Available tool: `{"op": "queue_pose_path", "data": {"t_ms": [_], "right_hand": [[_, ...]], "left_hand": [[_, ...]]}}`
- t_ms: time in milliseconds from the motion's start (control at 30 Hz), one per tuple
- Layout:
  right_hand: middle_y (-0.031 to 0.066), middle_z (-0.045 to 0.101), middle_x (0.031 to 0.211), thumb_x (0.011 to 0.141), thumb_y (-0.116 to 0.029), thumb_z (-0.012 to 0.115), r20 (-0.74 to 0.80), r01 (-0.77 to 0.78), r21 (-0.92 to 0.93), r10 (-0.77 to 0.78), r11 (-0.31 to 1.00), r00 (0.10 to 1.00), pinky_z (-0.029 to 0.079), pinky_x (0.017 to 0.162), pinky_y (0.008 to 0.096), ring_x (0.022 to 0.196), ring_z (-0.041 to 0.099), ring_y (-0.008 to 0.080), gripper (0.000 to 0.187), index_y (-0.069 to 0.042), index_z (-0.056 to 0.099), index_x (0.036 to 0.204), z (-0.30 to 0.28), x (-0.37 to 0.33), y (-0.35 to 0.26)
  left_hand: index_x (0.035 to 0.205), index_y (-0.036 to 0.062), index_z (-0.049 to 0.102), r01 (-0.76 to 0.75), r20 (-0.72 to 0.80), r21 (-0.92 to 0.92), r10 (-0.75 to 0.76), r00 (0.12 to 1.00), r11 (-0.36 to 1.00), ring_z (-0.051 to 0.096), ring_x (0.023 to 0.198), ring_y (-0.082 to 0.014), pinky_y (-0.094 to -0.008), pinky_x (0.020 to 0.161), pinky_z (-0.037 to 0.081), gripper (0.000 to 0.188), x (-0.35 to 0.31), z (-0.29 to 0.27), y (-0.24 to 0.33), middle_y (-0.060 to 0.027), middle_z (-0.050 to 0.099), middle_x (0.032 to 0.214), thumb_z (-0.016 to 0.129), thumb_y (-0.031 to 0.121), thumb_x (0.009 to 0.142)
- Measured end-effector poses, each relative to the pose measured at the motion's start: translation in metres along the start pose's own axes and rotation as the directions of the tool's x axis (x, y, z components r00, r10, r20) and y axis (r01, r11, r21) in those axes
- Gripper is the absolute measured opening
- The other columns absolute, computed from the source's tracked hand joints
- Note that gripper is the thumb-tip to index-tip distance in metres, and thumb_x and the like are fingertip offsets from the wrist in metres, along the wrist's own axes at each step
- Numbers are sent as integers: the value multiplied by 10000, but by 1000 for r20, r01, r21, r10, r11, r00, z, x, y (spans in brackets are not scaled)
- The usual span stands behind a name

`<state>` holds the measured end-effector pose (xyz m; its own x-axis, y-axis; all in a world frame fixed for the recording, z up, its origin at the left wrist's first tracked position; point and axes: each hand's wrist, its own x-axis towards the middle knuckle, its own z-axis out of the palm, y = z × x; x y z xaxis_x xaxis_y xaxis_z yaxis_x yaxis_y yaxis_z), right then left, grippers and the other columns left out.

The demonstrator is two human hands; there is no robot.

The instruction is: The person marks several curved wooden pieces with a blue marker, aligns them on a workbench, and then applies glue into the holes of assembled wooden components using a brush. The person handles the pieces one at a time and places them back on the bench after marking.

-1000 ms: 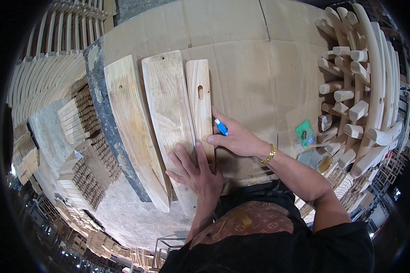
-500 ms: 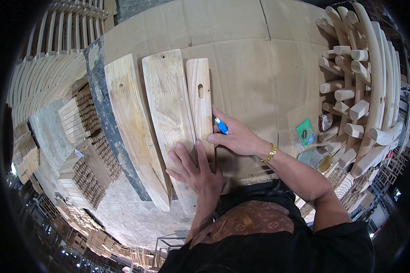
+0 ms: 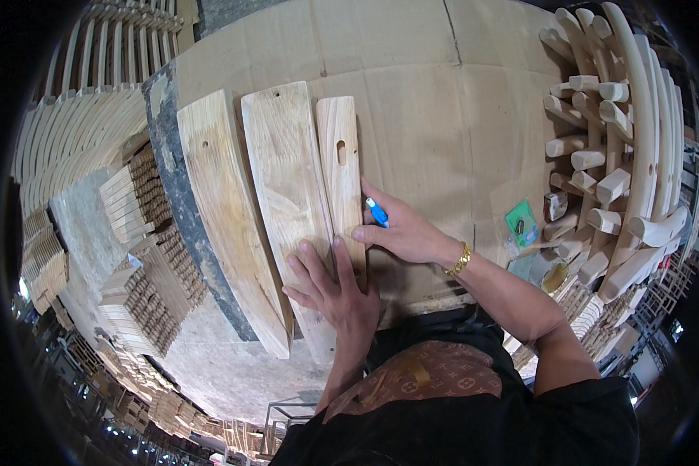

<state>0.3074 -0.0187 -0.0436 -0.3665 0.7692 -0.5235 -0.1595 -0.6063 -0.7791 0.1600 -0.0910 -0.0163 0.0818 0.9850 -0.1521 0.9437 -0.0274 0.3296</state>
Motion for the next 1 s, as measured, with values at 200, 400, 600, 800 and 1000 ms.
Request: {"op": "queue_pose_path", "data": {"t_ms": [200, 400, 600, 800, 1000], "right_hand": [[17, 549, 874, 882, -107, 599, 2, -6, -69, 6, 998, 1000, 438, 711, 237, 768, 469, 79, 771, -84, 113, 1480, -4, 0, 6], [20, 551, 843, 881, -102, 600, -4, -16, -56, 16, 998, 1000, 442, 694, 237, 739, 473, 83, 784, -85, 96, 1481, -3, 0, 6], [14, 542, 839, 884, -94, 597, -7, -24, -42, 24, 999, 1000, 444, 695, 239, 738, 474, 82, 775, -84, 102, 1481, -2, -1, 3], [4, 526, 826, 885, -91, 592, 0, 6, -38, -6, 999, 1000, 445, 692, 238, 730, 471, 82, 767, -85, 108, 1480, -2, 1, 6], [7, 536, 823, 884, -87, 590, -4, 3, -58, -3, 998, 1000, 445, 686, 237, 725, 473, 79, 772, -90, 103, 1482, -2, 1, 5]], "left_hand": [[1372, 157, 401, -18, 5, 67, 18, 1000, 998, 131, 1361, -487, -737, 969, 50, 728, -1, 2, -2, -235, 193, 1477, 683, 214, 703], [1375, 159, 399, -25, -6, 56, 25, 1000, 998, 132, 1361, -487, -734, 970, 39, 711, -2, 3, -3, -237, 198, 1474, 665, 219, 718], [1380, 160, 394, -23, 21, 59, 22, 1000, 998, 129, 1361, -488, -732, 971, 36, 743, -2, 2, -3, -239, 196, 1474, 684, 217, 699], [1382, 161, 392, -24, 1, 58, 24, 1000, 998, 125, 1362, -488, -737, 968, 41, 769, -1, 3, -2, -240, 194, 1475, 698, 216, 678], [1373, 158, 399, -22, 9, 63, 21, 1000, 998, 126, 1361, -488, -742, 965, 52, 760, -1, 2, -3, -242, 195, 1473, 700, 215, 677]]}}
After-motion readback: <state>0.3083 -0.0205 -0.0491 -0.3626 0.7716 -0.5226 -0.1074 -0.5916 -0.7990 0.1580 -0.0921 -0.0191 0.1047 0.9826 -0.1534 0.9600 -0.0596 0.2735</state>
